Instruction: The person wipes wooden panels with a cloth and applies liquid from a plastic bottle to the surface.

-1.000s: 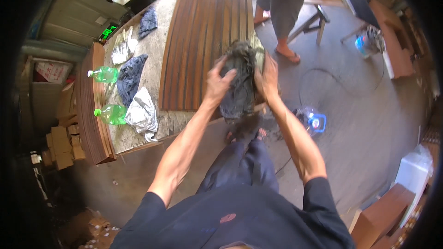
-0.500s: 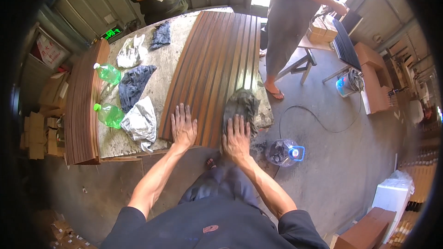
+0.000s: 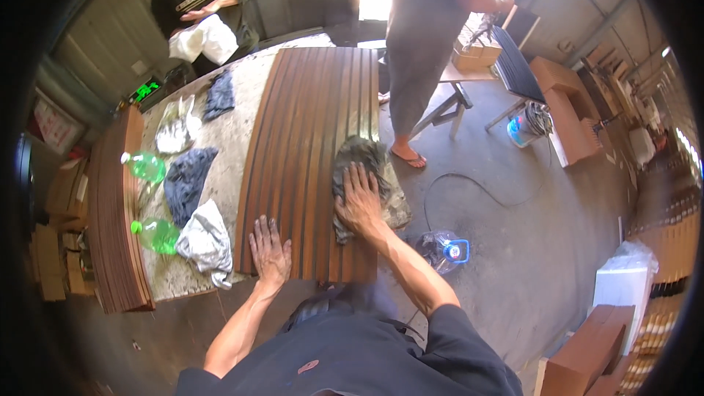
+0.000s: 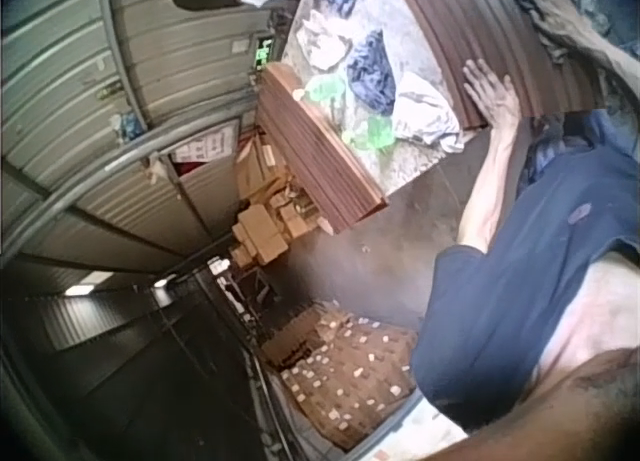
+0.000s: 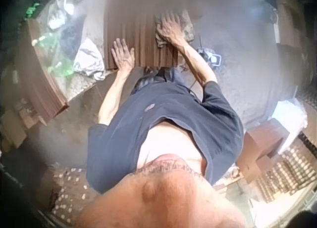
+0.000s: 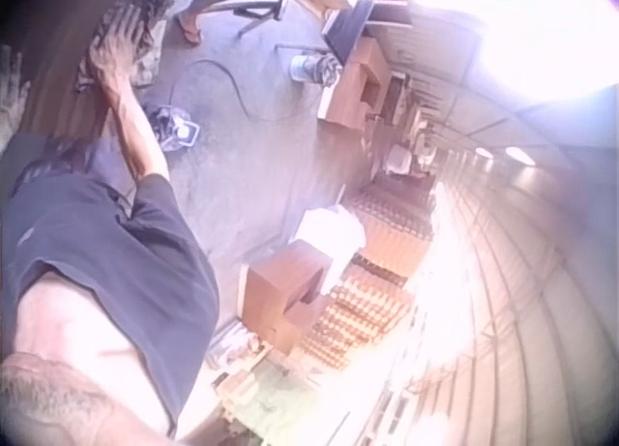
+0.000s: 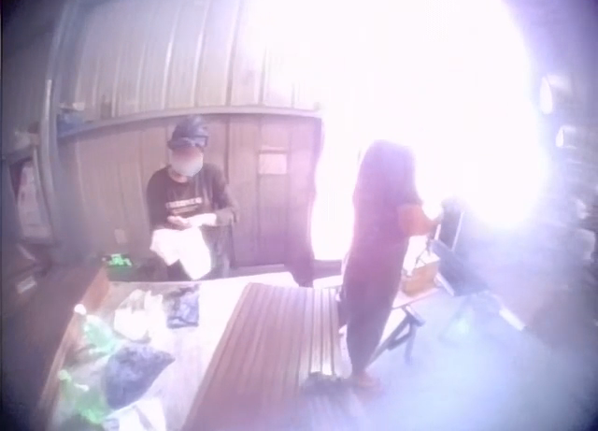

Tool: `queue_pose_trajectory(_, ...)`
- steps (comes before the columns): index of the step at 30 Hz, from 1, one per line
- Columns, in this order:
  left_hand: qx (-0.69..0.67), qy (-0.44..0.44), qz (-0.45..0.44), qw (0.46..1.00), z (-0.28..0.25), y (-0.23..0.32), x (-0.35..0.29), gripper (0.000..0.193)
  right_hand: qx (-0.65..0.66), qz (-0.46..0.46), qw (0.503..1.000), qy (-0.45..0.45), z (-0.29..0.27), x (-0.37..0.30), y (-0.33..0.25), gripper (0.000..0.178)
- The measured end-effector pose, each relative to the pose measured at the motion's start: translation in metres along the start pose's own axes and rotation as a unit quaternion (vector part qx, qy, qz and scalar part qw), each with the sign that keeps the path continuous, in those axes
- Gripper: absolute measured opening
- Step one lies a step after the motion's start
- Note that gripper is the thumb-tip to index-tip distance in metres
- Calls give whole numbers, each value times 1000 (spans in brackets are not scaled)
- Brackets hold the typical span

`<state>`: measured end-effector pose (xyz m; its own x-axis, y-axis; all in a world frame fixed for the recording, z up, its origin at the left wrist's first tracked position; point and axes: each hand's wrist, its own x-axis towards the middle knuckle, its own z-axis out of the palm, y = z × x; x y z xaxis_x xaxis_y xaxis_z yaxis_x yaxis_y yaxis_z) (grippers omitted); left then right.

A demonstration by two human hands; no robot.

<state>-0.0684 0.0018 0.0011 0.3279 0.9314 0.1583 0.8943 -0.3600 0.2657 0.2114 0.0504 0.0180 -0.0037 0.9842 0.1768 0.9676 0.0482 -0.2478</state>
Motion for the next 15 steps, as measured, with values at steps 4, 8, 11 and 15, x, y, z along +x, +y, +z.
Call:
queue_pose_trajectory(4,0,-33,1,999,-9,5,3,73,8,2,999,37,17,78,48,78)
queue_pose_trajectory(8,-9,-43,-10,999,-15,10,9,66,-25,24,999,35,26,169,90,78)
queue_pose_trajectory(11,-6,-44,-5,999,-17,6,7,67,-26,35,999,18,30,234,113,76)
queue_pose_trajectory(15,17,-84,-24,996,-23,7,3,67,-40,38,998,37,46,323,150,74)
